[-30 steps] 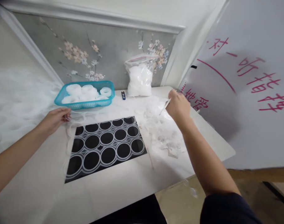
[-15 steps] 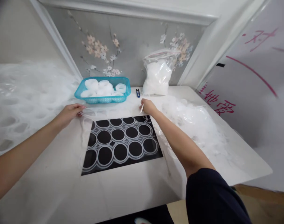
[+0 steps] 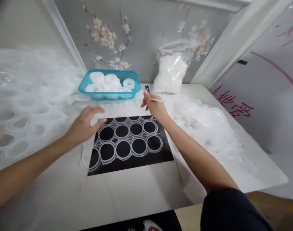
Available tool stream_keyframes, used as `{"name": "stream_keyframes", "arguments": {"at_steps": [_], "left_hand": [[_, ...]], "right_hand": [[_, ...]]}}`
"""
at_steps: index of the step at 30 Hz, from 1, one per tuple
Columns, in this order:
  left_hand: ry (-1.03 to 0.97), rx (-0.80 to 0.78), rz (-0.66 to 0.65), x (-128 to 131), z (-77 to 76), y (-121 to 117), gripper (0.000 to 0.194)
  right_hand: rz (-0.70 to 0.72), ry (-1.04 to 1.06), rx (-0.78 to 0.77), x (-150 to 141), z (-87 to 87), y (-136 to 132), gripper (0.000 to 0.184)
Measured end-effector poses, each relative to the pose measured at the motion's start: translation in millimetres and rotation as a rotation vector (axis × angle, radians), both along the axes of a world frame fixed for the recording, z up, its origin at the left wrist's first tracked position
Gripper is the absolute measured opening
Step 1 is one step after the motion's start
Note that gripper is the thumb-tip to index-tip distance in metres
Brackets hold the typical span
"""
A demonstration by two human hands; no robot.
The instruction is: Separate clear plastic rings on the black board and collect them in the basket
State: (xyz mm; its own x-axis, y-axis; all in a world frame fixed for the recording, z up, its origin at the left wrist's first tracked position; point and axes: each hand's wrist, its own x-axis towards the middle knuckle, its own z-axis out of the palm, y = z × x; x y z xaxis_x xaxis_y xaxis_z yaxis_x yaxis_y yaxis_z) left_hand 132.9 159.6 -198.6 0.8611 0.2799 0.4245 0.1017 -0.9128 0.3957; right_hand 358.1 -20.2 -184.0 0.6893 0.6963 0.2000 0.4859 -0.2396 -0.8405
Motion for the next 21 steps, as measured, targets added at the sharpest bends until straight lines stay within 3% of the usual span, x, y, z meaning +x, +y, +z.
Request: {"name": "stream_keyframes", "arguments": {"at_steps": [2,4,7,11,16,21], "left_hand": [[0.074,0.154,-0.263,-15,-4.6,-36,0.024],[0.13,0.296,-0.382,-28,-12.3,-63,0.028],[0.182,0.42,-0.356,-41,-26.8,-79,0.037],[0.177,0.494,-0.322,-48,-39.6,-74,0.044],[0.11,0.558,-0.332,-49,-40.8,-71,0.041],[0.104,0.533,-0.35,-48,-40.3,-70,0.04]], "right_hand": [[0.193,0.199,-0.052,-37,-6.0,-7,0.065],[0.267,0.287,-0.074,-67,-15.1,-11,0.07],[0.246,0.315,-0.047,-93,-30.3,-9,0.057],[0.261,0.342,-0.002,-96,-47.4,-3,0.034],[0.227,0.456,0.069,-94,-59.4,-7,0.027],[0.304,0.394,-0.003,-95,-57.7,-12,0.017]]}}
